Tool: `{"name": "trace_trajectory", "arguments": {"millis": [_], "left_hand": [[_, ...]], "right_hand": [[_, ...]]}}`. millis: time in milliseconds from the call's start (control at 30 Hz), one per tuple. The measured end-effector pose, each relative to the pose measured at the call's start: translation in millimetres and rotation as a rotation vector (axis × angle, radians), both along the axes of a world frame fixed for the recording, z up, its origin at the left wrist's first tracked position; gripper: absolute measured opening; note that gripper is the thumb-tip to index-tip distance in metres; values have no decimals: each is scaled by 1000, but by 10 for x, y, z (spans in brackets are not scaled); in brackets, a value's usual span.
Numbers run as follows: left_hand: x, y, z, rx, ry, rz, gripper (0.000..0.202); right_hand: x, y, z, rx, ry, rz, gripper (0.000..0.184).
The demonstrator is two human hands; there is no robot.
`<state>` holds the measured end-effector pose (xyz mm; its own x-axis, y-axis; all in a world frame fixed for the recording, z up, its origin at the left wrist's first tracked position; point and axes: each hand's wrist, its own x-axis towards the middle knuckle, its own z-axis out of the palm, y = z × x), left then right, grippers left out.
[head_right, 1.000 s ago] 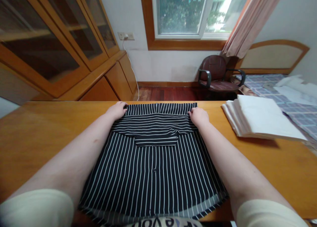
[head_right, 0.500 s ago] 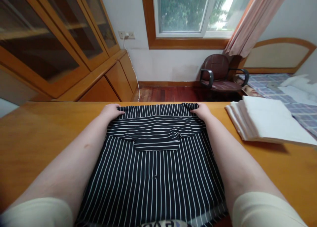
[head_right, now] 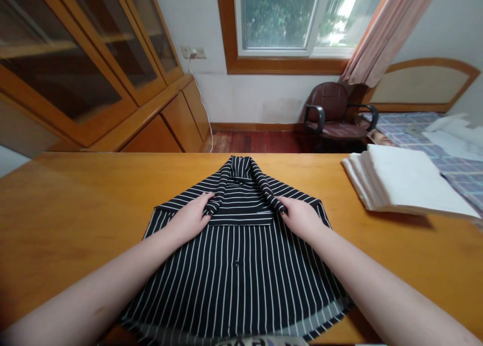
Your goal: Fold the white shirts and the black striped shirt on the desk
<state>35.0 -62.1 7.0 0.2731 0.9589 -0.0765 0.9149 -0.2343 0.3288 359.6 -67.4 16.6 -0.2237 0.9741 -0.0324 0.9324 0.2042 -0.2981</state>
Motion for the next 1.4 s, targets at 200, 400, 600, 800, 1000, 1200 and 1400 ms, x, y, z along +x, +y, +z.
{"name": "trace_trajectory", "arguments": {"millis": [200, 400, 600, 800, 1000, 1200, 1400], "left_hand": [[-2, 209, -248, 47, 110, -55, 64], [49, 661, -286, 111, 116, -14, 58], [181, 874, -344, 176, 119, 58, 57], [93, 934, -277, 117, -240, 42, 45], [-200, 1082, 28, 197, -445, 260, 42], [-659, 883, 426, 516, -693, 392, 32], [-1219, 219, 371, 355, -686, 231, 41]], "right_hand": [[-107, 54, -213, 70, -164, 24, 49], [-70, 585, -246, 86, -160, -58, 49], [-148, 788, -373, 140, -106, -42, 52], [-110, 793, -324, 94, -37, -40, 47], [68, 861, 4, 193, 346, -227, 32], [473, 622, 349, 506, 635, -321, 24], [949, -76, 214, 468, 683, -290, 17]]}}
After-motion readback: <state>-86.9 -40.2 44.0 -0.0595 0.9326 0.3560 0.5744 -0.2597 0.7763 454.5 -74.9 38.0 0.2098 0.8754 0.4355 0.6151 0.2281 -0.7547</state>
